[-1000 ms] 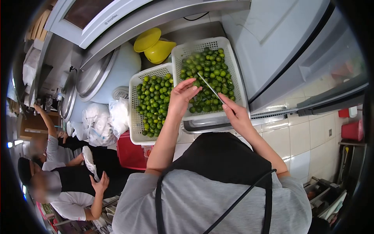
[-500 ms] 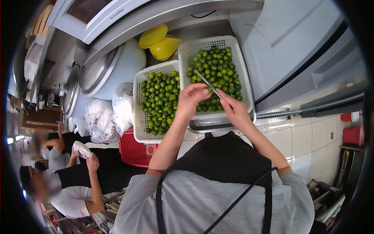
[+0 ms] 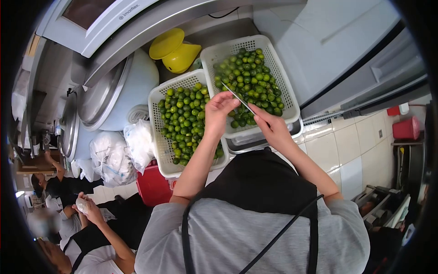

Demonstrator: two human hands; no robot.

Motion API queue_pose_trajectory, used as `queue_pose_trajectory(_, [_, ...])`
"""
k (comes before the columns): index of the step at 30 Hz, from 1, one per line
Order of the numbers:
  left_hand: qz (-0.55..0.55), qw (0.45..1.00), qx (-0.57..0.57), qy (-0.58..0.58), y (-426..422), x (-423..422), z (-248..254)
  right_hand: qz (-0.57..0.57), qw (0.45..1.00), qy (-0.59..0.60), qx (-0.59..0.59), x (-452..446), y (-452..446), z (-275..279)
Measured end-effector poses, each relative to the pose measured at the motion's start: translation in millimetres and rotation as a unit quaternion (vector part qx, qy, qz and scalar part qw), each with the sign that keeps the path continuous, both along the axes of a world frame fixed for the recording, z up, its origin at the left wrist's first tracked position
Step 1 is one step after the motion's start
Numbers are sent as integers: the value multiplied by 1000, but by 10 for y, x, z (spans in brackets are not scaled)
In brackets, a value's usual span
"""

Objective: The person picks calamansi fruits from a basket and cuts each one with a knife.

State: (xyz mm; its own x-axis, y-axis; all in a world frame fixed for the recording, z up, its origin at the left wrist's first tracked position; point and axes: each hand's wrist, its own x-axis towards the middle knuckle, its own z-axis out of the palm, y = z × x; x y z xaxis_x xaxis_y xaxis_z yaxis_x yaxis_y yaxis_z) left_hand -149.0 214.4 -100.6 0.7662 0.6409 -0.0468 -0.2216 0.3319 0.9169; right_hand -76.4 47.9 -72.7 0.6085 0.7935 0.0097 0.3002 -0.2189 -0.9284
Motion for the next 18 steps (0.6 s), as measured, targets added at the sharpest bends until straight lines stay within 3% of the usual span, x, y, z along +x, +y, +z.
queue_pose_trajectory(2, [-20,1000,1,6,-45,-34,-12,-24,994,-49,99,-8,68,-158])
queue_pose_trajectory(5, [-53,996,-77,-15,15,-59,-25,-8,999,-13,42,-35,-14,6])
queue_pose_trajectory(7, [-42,978,-201,-36,55,-95,-43,-1,999,-1,32,-47,-77,4])
queue_pose_trajectory(10, [-51,981,-187,-27,225,-218,-13,14,999,-34,2,3,-246,-145])
queue_pose_trajectory(12, [-49,993,-103,-5,401,-433,91,30,994,-83,65,26,-365,-183])
queue_pose_trajectory(14, [-120,991,11,61,566,-754,288,30,998,-51,3,121,-499,-76])
queue_pose_trajectory(16, [-218,915,218,260,773,-1041,337,-1,1000,-17,-10,205,-539,18])
queue_pose_trajectory(17, [-217,915,220,259,774,-1023,284,-11,1000,-4,-8,233,-546,66])
queue_pose_trajectory(18, [-108,840,426,319,780,-1004,195,-21,1000,9,-6,259,-554,114])
